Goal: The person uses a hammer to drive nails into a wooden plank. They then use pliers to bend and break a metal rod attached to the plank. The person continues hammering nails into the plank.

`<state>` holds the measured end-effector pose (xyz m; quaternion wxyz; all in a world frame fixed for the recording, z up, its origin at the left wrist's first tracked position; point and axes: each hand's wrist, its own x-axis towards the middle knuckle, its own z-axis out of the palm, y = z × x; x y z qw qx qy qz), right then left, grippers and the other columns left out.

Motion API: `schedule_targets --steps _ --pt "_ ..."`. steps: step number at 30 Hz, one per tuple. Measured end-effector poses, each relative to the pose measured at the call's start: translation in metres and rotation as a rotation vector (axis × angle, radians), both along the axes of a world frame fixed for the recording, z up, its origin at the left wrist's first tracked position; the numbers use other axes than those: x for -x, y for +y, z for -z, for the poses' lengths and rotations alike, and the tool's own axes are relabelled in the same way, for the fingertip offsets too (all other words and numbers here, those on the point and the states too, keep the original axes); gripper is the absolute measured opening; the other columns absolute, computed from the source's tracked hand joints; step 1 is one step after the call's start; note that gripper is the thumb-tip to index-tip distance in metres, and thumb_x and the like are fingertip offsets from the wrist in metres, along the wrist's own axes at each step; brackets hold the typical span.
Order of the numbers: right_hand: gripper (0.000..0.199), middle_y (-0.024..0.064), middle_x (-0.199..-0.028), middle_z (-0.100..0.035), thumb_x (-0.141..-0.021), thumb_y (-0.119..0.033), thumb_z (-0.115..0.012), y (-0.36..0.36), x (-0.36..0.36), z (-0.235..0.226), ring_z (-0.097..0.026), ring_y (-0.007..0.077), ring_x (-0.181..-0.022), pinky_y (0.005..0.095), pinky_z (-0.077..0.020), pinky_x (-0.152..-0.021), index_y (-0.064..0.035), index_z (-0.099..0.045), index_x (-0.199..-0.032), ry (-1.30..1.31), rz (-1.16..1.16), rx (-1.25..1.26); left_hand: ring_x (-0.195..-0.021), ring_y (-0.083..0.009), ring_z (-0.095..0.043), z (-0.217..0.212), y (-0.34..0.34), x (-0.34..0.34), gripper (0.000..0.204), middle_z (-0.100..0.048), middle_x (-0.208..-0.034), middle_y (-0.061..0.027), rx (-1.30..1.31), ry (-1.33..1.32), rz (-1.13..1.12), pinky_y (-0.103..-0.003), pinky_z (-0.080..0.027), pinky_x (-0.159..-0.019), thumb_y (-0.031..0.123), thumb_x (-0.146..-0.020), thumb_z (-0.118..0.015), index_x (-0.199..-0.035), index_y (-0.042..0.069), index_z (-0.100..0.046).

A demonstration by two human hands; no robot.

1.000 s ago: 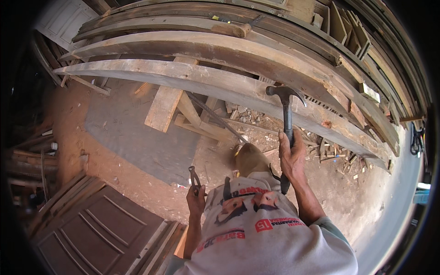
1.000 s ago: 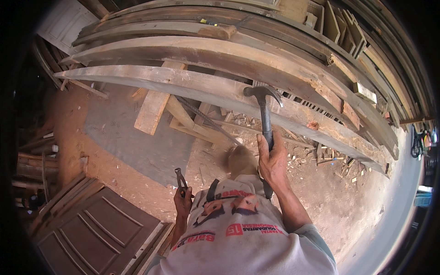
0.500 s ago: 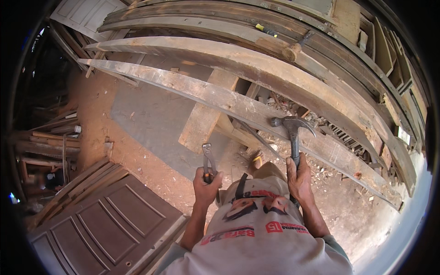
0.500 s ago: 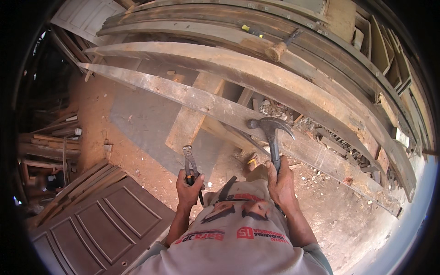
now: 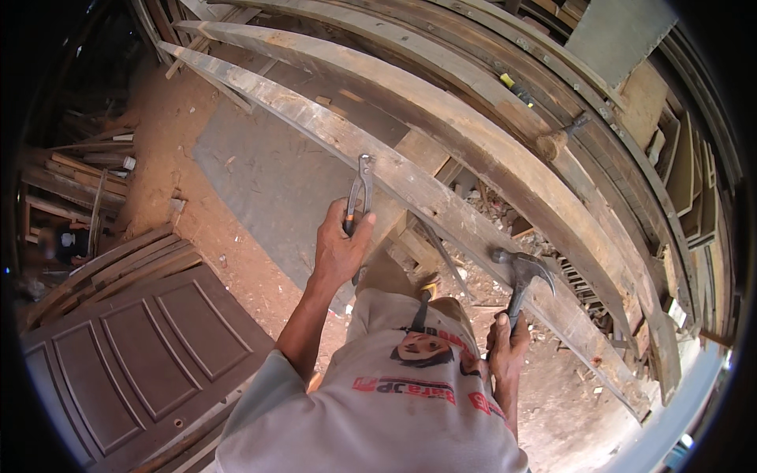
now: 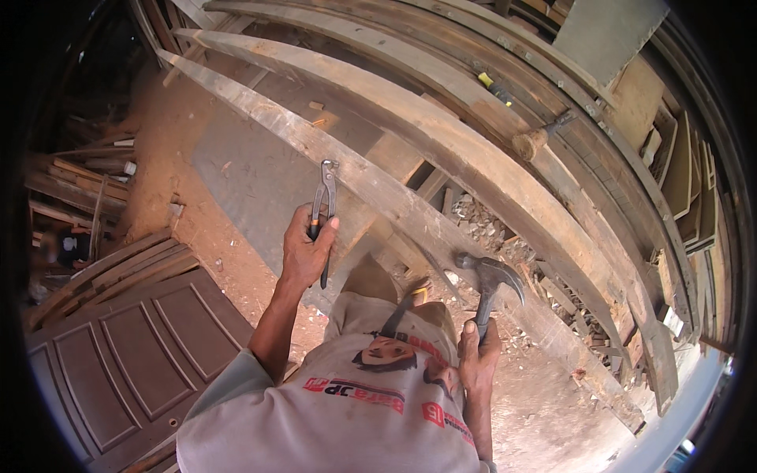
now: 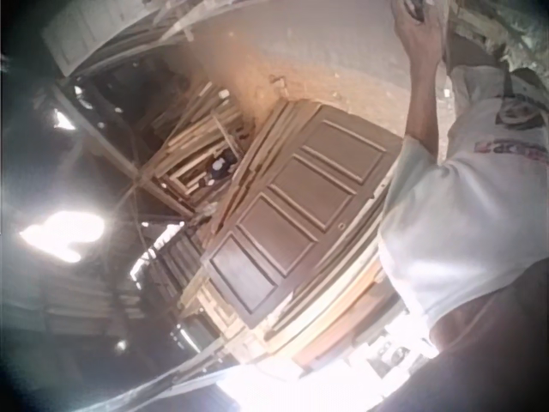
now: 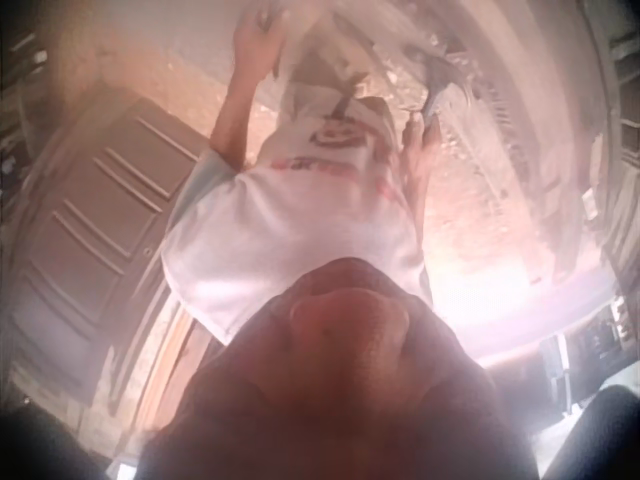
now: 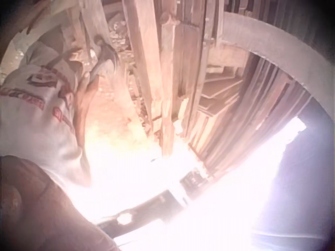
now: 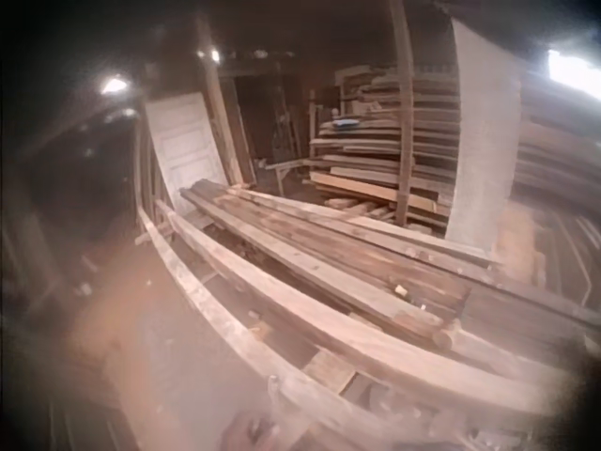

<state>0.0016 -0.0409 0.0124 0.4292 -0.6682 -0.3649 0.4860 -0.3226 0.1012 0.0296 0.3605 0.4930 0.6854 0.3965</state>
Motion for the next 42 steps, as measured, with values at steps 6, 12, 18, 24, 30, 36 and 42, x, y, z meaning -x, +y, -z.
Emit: schedule_targets --steps 6,12,18,24,30,36,42 --pt "0.032 -0.0029 -0.069 -0.05 -0.104 -0.034 -0.065 0.026 0.042 -0.023 -0.043 0.005 -0.058 0.0246 -0.0339 -0.051 -0.0032 -0.058 -0.099 -0.051 0.027 0.007 -0.058 -0.0085 -0.058 0.022 0.028 0.03 0.026 -0.057 -0.073 -0.0009 0.035 0.011 0.166 -0.028 -0.047 -0.052 0.021 -0.101 -0.069 -0.11 0.001 -0.056" --pt "0.04 -0.001 -0.066 -0.051 -0.105 -0.039 -0.062 0.099 0.131 -0.079 -0.044 0.0072 -0.05 0.0241 -0.0363 -0.045 0.0005 -0.053 -0.107 -0.025 0.105 -0.295 -0.063 -0.0191 -0.054 0.01 0.043 0.07 0.033 -0.059 -0.072 -0.0091 0.146 -0.051 0.244 -0.038 -0.048 -0.061 0.028 -0.098 -0.072 -0.11 0.0 -0.059" --pt "0.031 0.0 -0.068 -0.051 -0.107 -0.036 -0.059 0.127 0.187 -0.052 -0.042 0.0052 -0.054 0.024 -0.0338 -0.046 -0.0068 -0.052 -0.104 -0.599 -0.127 0.092 -0.057 -0.0089 -0.055 0.004 0.072 0.14 0.031 -0.058 -0.072 -0.0009 0.096 -0.142 0.225 -0.028 -0.046 -0.052 0.027 -0.103 -0.068 -0.115 0.0 -0.058" --pt "0.034 -0.0026 -0.065 -0.048 -0.106 -0.039 -0.062 0.121 0.22 -0.07 -0.044 0.0063 -0.048 0.0245 -0.037 -0.042 -0.0083 -0.05 -0.1 -0.017 0.359 -0.048 -0.058 -0.0131 -0.058 0.009 0.098 0.185 0.032 -0.061 -0.069 -0.0043 0.183 -0.137 0.37 -0.033 -0.048 -0.055 0.033 -0.103 -0.067 -0.11 0.003 -0.058" --pt "0.034 0.0036 -0.065 -0.051 -0.108 -0.036 -0.057 0.123 0.238 -0.066 -0.049 0.0161 -0.054 0.0339 -0.0407 -0.05 -0.0033 -0.054 -0.102 -0.408 0.201 0.202 -0.062 -0.0196 -0.062 0.009 0.117 0.192 0.038 -0.062 -0.072 -0.0096 0.242 -0.143 0.484 -0.037 -0.049 -0.06 0.039 -0.105 -0.064 -0.115 0.003 -0.056" --pt "0.034 -0.0025 -0.061 -0.046 -0.107 -0.041 -0.059 0.119 0.252 -0.073 -0.042 0.0072 -0.046 0.0249 -0.035 -0.041 -0.0088 -0.051 -0.098 -0.071 0.304 0.12 -0.071 -0.0241 -0.065 0.013 0.128 0.187 0.044 -0.064 -0.078 -0.014 0.219 -0.036 0.531 -0.041 -0.052 -0.07 0.044 -0.106 -0.058 -0.123 0.003 -0.055" --pt "0.036 -0.0037 -0.061 -0.045 -0.106 -0.043 -0.059 0.125 0.232 -0.072 -0.042 0.0068 -0.048 0.0248 -0.0354 -0.044 -0.009 -0.05 -0.098 0.017 0.432 -0.15 -0.065 -0.0119 -0.056 0.009 0.132 0.177 0.042 -0.059 -0.076 -0.0036 0.288 -0.133 0.52 -0.031 -0.048 -0.06 0.045 -0.107 -0.056 -0.12 0.005 -0.054"
